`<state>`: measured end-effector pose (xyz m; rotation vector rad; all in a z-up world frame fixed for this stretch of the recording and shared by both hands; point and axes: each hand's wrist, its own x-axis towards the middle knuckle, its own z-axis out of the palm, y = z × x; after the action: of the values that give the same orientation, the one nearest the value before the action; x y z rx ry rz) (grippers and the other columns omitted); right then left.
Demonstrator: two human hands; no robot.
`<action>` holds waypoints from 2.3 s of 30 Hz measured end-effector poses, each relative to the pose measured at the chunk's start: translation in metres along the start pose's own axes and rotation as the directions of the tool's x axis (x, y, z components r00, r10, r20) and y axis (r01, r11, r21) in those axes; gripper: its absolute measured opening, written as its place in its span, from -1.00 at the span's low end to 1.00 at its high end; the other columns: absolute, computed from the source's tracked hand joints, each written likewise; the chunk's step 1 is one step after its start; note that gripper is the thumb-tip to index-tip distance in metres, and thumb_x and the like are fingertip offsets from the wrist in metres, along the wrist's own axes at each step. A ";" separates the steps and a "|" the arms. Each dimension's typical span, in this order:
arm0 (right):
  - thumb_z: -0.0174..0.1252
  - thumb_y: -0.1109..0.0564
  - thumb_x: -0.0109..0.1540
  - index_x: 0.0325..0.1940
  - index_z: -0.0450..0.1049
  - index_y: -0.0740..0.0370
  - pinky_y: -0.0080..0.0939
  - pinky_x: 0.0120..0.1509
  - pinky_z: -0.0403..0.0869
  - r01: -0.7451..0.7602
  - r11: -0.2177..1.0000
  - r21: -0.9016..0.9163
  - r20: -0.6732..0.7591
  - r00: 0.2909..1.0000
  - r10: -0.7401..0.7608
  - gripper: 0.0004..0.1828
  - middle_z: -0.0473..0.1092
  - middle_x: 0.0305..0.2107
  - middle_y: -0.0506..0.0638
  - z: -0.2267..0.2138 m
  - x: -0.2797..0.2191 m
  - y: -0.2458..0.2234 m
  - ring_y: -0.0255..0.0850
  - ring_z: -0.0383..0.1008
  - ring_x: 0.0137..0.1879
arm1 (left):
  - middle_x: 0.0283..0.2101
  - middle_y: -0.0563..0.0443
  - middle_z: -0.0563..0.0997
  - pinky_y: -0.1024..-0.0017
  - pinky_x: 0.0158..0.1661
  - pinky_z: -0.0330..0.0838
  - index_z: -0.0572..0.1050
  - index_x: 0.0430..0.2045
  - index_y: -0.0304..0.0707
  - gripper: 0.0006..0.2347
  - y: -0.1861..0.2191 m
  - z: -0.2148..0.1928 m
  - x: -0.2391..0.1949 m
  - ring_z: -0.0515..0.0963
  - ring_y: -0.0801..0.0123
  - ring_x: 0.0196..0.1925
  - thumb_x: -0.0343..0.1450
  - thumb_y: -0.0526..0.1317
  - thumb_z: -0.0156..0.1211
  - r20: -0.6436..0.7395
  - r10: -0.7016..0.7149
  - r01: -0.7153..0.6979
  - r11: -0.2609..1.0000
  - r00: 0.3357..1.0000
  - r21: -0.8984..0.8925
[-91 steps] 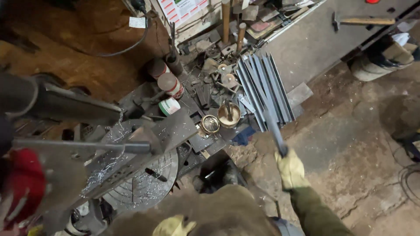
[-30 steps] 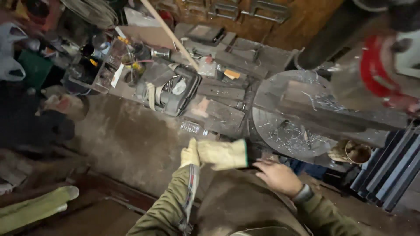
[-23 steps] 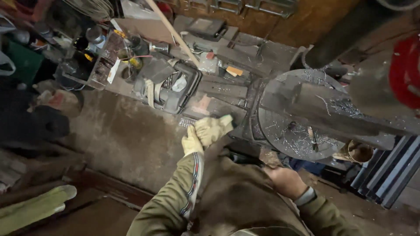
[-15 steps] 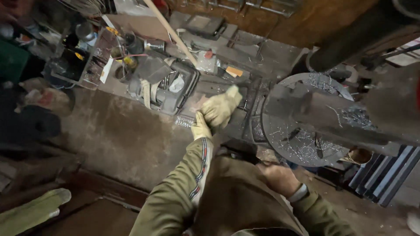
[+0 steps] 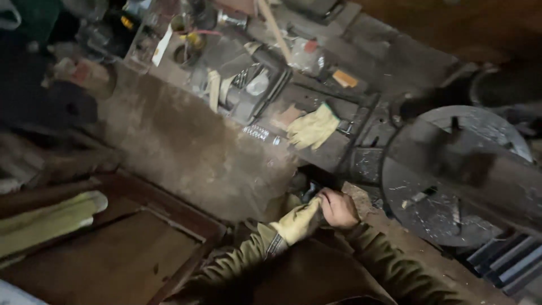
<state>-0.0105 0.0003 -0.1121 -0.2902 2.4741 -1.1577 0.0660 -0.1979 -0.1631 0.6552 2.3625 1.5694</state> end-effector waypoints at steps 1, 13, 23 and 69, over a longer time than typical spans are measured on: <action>0.05 -0.03 0.34 -0.01 0.53 0.09 0.06 -0.09 0.50 0.005 1.000 0.000 0.020 1.000 -0.005 -0.75 0.56 -0.25 0.16 0.003 0.003 0.002 0.17 0.57 -0.12 | 0.25 -0.29 0.50 0.29 0.29 0.37 0.32 0.33 -0.37 -0.58 0.000 0.002 -0.004 0.49 -0.01 0.30 0.51 -0.35 -0.02 -0.013 -0.015 0.015 1.000 1.000 -0.002; 0.20 -0.05 0.29 -0.43 0.42 0.24 0.14 -0.34 0.37 0.164 0.983 -0.085 0.005 0.986 -0.164 -0.65 0.40 -0.54 0.23 0.023 0.022 -0.039 0.23 0.46 -0.39 | 0.20 -0.04 0.57 0.41 0.25 0.35 0.41 0.23 -0.32 -0.62 0.077 -0.050 -0.003 0.51 0.38 0.26 0.50 -0.23 0.15 0.315 -0.658 0.342 -0.091 0.684 -0.935; 0.05 0.05 0.36 -0.24 0.56 0.19 0.14 -0.34 0.38 0.299 0.944 -0.139 0.022 0.954 -0.299 -0.76 0.43 -0.51 0.24 0.027 0.028 0.007 0.23 0.45 -0.39 | 0.13 -0.04 0.56 0.38 0.23 0.35 0.27 0.37 -0.44 -0.50 0.076 -0.047 -0.005 0.50 0.34 0.19 0.55 -0.16 0.16 0.149 -0.585 0.228 0.063 0.797 -0.972; 0.22 -0.14 0.19 0.21 0.45 -0.03 -0.22 -0.50 0.40 -0.390 0.874 -0.289 0.056 0.905 0.422 -0.49 0.49 -0.66 -0.19 0.010 -0.218 0.208 -0.39 0.34 -0.65 | 0.52 -0.49 -0.14 -0.09 0.08 0.41 0.00 0.46 -0.21 -0.46 -0.188 0.161 0.316 0.35 -0.31 0.31 0.55 -0.06 -0.15 0.421 -0.685 0.350 0.692 0.595 0.632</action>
<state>0.1862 0.2013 -0.2214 0.0907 2.4260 -0.6103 -0.1860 0.0241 -0.3826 0.3816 2.0904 0.3602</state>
